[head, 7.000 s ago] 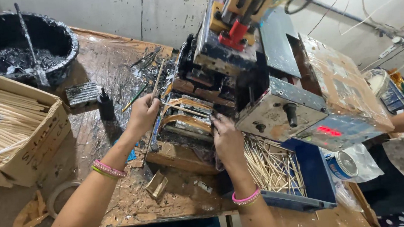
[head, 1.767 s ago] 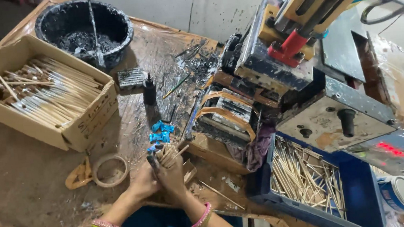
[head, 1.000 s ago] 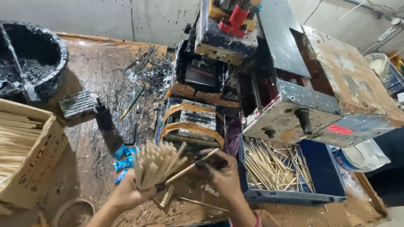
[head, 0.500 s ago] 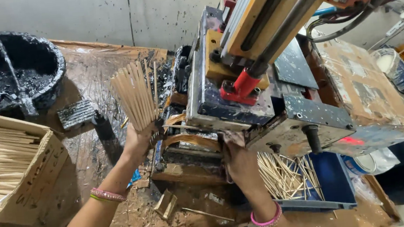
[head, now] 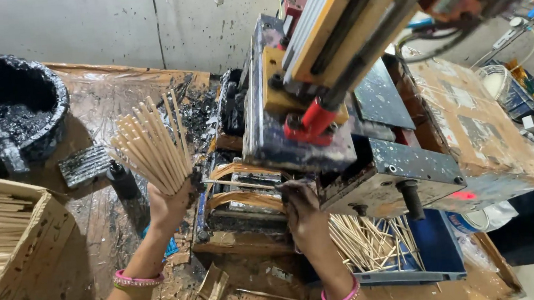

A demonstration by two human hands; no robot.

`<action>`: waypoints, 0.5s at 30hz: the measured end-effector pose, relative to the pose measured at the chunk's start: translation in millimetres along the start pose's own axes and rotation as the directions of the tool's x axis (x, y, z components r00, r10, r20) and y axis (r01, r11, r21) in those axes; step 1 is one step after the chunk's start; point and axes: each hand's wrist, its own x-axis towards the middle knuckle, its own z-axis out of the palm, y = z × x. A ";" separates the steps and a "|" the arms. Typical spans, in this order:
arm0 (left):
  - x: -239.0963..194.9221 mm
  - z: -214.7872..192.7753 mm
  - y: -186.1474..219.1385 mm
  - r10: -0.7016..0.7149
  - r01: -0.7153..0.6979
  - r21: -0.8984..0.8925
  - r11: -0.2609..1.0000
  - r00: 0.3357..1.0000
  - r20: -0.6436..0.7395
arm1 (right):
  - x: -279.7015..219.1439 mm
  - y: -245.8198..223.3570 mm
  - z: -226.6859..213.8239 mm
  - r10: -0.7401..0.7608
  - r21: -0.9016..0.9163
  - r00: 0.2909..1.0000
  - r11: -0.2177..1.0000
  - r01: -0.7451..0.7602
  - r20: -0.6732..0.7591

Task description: The person operates a machine to coat and process wooden sticks with a black paste for incense production.

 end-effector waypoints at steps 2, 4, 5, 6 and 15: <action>2.2 -0.7 7.7 0.002 -0.002 0.004 1.000 1.000 0.024 | 0.0 -1.5 3.1 -0.129 -0.022 0.985 0.992 0.127 -0.111; 2.1 -0.7 6.2 0.105 -0.106 0.018 0.994 0.993 0.049 | 1.2 -4.1 1.8 -0.113 -0.006 0.989 0.994 0.113 -0.096; 0.9 -0.4 5.3 0.201 -0.204 0.031 0.978 0.977 0.075 | 0.5 -5.2 0.7 -0.094 0.010 0.993 0.995 0.095 -0.075; 4.6 -6.2 -16.4 0.204 -0.207 0.030 0.978 0.976 0.082 | 0.7 -5.9 1.5 -0.090 0.010 0.993 0.996 0.092 -0.081; 28.5 -12.5 -41.0 0.613 -0.684 0.381 0.622 0.728 0.307 | 5.2 -17.0 -4.4 -0.115 -0.102 0.993 0.988 0.112 -0.027</action>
